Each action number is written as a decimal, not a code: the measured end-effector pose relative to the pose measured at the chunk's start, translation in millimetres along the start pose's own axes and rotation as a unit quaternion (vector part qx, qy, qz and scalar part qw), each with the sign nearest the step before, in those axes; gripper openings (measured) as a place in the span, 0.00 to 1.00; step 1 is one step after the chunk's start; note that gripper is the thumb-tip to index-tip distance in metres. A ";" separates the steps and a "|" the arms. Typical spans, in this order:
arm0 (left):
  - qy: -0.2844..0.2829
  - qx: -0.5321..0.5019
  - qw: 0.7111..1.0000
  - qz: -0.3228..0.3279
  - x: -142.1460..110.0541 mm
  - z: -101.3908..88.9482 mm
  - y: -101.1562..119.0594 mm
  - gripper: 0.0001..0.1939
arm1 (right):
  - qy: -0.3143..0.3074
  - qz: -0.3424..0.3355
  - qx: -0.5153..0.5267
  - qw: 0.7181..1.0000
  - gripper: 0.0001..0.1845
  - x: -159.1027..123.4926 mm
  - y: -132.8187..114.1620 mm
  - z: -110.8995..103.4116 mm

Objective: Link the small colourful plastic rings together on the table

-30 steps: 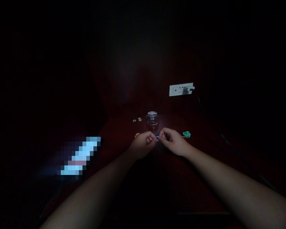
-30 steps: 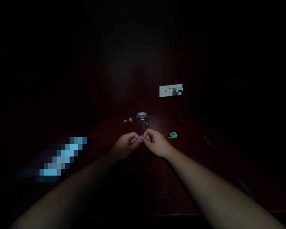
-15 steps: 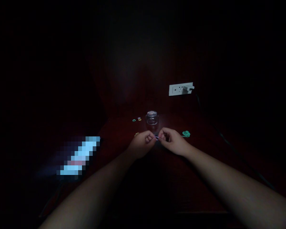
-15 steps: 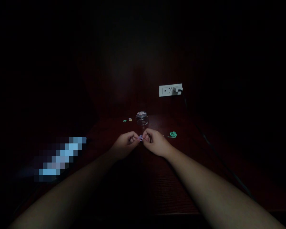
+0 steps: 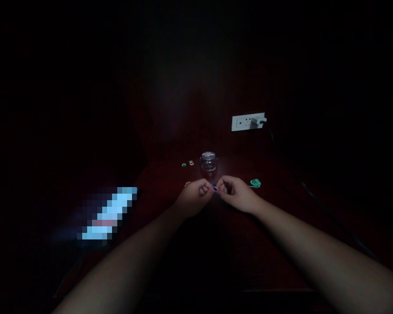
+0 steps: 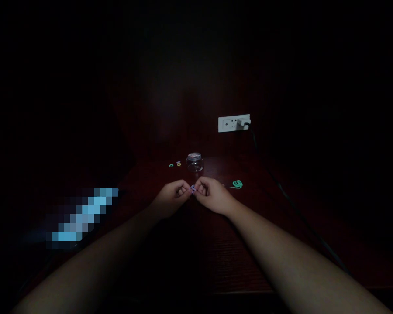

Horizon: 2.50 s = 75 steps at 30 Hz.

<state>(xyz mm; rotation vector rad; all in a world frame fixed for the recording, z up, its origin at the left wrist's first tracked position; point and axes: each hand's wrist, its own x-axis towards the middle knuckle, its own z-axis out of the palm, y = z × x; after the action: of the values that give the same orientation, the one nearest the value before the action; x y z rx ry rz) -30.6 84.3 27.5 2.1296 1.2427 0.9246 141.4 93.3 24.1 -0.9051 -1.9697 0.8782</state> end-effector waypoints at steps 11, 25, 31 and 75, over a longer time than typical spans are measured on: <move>0.000 -0.003 1.000 -0.006 -0.1 1.6 -0.6 0.11 | 0.011 0.001 -0.005 1.000 0.06 0.3 2.3 0.7; -0.005 -0.030 0.999 -0.021 -0.5 0.9 2.7 0.10 | 0.014 -0.005 -0.006 1.000 0.09 0.5 2.3 0.4; -0.010 -0.037 0.999 -0.031 -0.4 1.3 4.4 0.10 | 0.018 -0.009 -0.013 1.000 0.09 0.6 3.8 -0.1; 0.021 -0.060 0.998 0.017 -1.0 5.4 4.7 0.15 | 0.026 -0.010 -0.075 0.997 0.11 0.1 -2.9 -2.6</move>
<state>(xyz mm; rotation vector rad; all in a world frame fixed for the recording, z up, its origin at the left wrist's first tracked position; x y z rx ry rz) -24.3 80.8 27.1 2.0520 1.1445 1.0371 142.8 92.5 27.6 -0.9821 -2.0173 0.6962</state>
